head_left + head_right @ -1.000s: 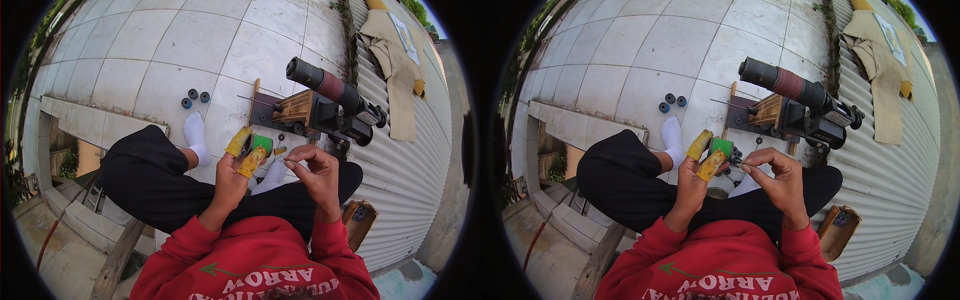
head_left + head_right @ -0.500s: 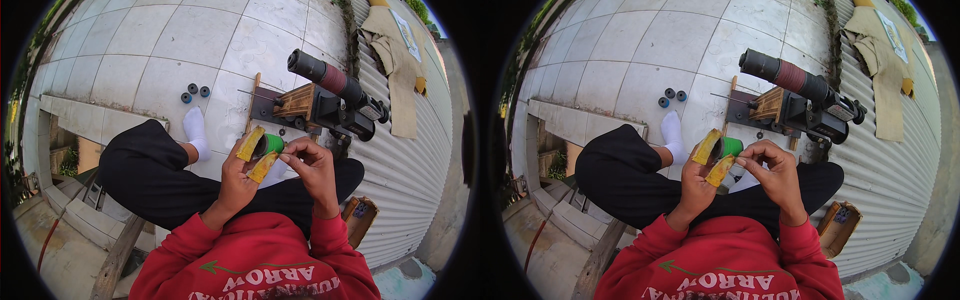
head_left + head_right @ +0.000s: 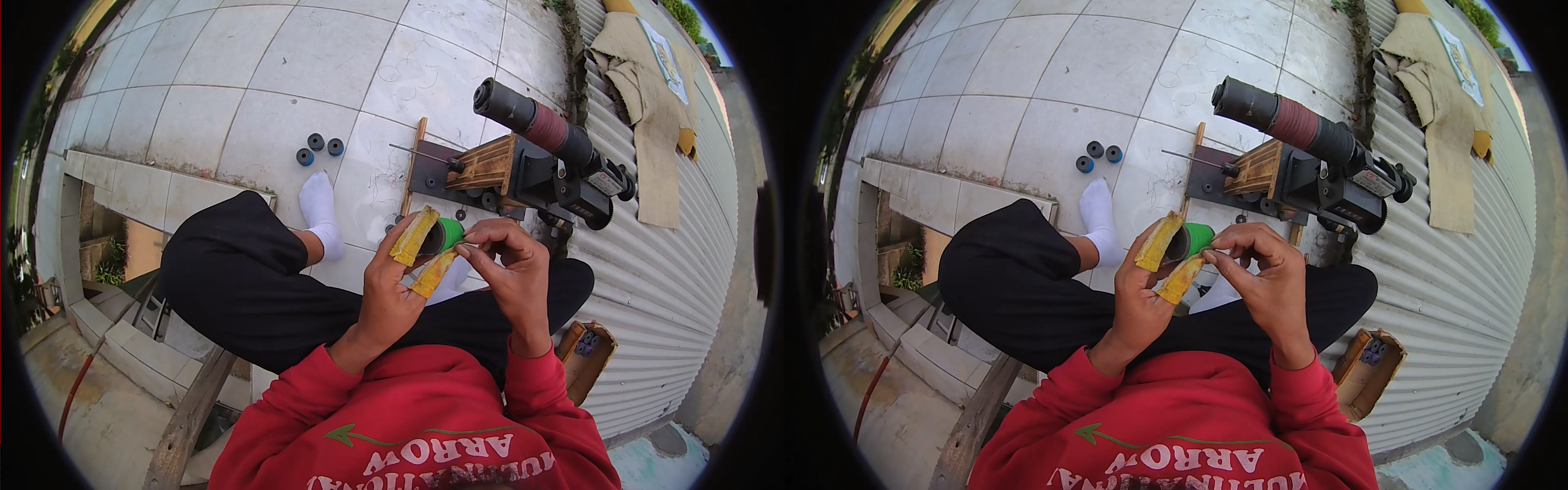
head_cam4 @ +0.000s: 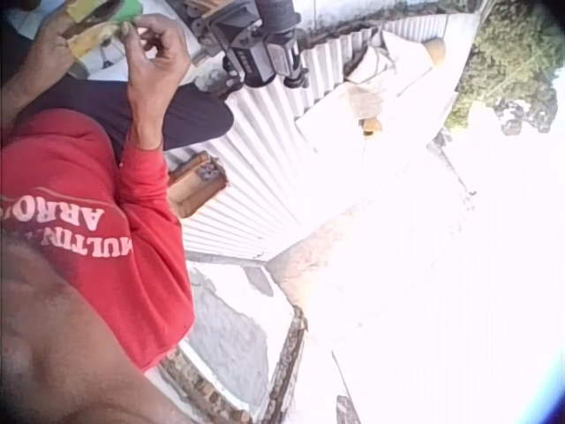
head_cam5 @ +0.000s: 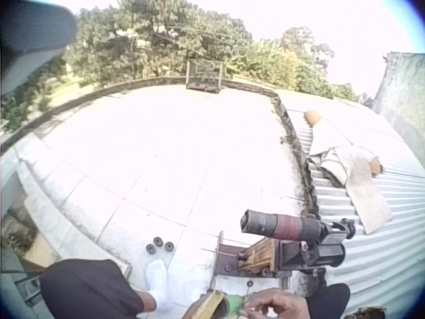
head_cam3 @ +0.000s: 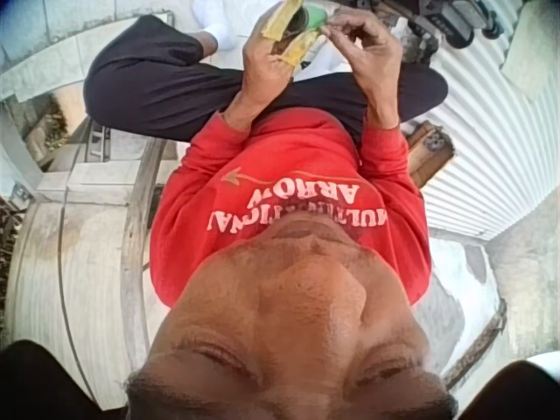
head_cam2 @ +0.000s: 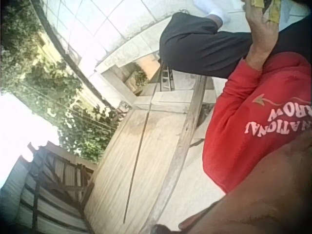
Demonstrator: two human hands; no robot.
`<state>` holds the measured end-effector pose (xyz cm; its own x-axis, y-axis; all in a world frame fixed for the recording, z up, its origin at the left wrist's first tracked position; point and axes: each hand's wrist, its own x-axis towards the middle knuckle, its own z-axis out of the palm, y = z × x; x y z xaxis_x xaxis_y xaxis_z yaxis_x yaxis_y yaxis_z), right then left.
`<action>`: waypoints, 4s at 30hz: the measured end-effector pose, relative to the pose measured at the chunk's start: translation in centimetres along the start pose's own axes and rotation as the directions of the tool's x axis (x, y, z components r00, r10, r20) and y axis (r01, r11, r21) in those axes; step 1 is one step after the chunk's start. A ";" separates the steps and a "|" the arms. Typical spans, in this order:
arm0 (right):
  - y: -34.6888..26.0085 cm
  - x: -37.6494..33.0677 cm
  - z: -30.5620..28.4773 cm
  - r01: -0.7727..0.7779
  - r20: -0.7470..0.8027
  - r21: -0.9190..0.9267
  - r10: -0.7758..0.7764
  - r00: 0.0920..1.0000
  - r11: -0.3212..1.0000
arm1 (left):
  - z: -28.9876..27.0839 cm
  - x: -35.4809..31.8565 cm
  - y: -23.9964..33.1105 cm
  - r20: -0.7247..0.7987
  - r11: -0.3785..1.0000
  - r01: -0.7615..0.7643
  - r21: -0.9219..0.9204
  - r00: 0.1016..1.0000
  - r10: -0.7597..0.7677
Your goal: Assembling and inspecting small black spools or mechanical parts using a winding machine.
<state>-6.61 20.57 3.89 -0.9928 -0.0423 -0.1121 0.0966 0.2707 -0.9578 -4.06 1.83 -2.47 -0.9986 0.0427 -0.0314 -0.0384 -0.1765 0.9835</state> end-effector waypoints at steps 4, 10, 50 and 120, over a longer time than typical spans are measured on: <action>0.1 0.0 0.0 -0.046 -0.008 0.015 0.046 0.999 0.999 | -0.1 -0.1 0.0 -0.002 0.999 -0.022 0.047 1.000 0.022; -0.4 0.2 -0.4 -0.145 0.034 0.110 0.142 0.989 0.983 | 0.0 -0.2 0.0 -0.001 0.998 -0.040 0.057 0.999 0.040; -2.6 2.1 -1.5 -0.120 -0.036 0.155 0.127 0.991 0.981 | 0.9 2.1 2.1 0.081 0.866 0.279 -0.416 0.959 -0.270; -3.5 8.4 -3.6 0.513 -0.059 -0.737 -0.798 0.600 0.440 | 4.2 10.8 2.3 0.184 0.634 0.462 -0.620 0.871 -0.455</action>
<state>-15.58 22.74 7.30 -0.6770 -0.1844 0.7125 -0.5186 0.8064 -0.2841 -14.82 6.02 0.23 -0.8459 0.2985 -0.4421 -0.5083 -0.7023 0.4984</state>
